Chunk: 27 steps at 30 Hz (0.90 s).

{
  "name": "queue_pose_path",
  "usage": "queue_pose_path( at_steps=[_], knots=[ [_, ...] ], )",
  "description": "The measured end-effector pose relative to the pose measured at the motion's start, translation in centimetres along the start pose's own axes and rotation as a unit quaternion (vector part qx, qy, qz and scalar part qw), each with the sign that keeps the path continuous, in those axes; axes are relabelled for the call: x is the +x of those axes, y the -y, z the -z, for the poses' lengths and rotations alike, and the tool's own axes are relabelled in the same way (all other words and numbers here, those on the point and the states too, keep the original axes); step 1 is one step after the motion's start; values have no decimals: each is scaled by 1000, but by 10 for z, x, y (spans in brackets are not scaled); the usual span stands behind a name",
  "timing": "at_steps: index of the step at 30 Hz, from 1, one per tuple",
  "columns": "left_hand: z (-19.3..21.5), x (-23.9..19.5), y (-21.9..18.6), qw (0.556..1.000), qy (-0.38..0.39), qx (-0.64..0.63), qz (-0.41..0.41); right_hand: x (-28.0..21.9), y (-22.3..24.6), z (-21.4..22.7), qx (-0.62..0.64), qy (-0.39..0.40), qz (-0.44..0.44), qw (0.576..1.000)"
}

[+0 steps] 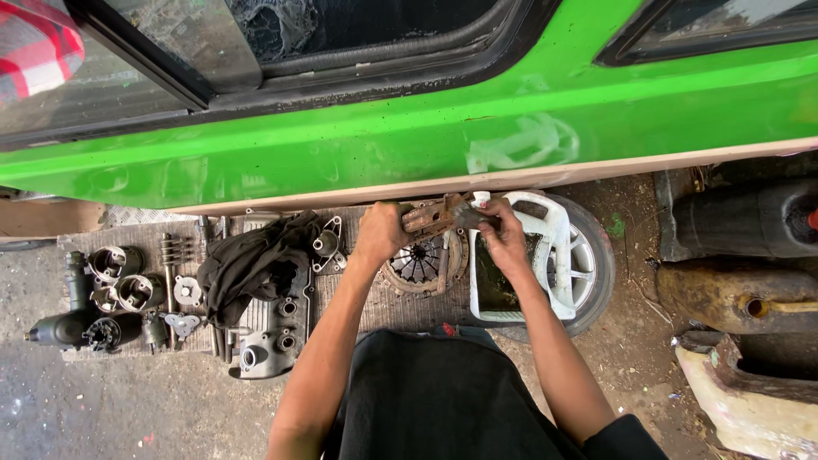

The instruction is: The person scrubs a greasy mechanical part with a brush, repeatedly dipping the brush into a white plastic container of liquid. The person rotates the part to access different surfaces while scrubbing. The part remains in hand throughout the clip.

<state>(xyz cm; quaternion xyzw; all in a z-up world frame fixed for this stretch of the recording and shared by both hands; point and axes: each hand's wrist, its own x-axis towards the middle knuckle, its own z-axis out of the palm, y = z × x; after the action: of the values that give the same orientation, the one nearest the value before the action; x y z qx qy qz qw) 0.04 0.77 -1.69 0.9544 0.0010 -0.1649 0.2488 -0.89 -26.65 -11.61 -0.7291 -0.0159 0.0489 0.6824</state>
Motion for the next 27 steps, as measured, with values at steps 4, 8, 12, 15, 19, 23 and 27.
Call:
queue_pose_path(
  at_steps=[4, 8, 12, 15, 19, 23, 27],
  knots=[
    [4, -3, -5, 999, -36, -17, -28, 1, 1, -2, -82, -30, -84, 993],
    [6, -7, -8, 999, -28, -4, -15, 0, -1, -2, -59, 2, 39, 997],
    [11, -4, -8, 999, -11, -25, -15, 11, 10, 0, -114, -13, -34, 993],
    [10, -5, -7, 999, -39, -15, -30, 11, 19, -6, -93, -47, -145, 984],
    [5, -7, -5, 999, -27, -40, -13, 3, 27, -15, -78, -5, 92, 993],
    [11, 5, -8, 999, -30, -31, -18, 11, 32, -13, -71, -40, -2, 997],
    [9, 6, -4, 999, -11, -38, -12, 18, 26, -20, -140, -22, -8, 990]
  ],
)
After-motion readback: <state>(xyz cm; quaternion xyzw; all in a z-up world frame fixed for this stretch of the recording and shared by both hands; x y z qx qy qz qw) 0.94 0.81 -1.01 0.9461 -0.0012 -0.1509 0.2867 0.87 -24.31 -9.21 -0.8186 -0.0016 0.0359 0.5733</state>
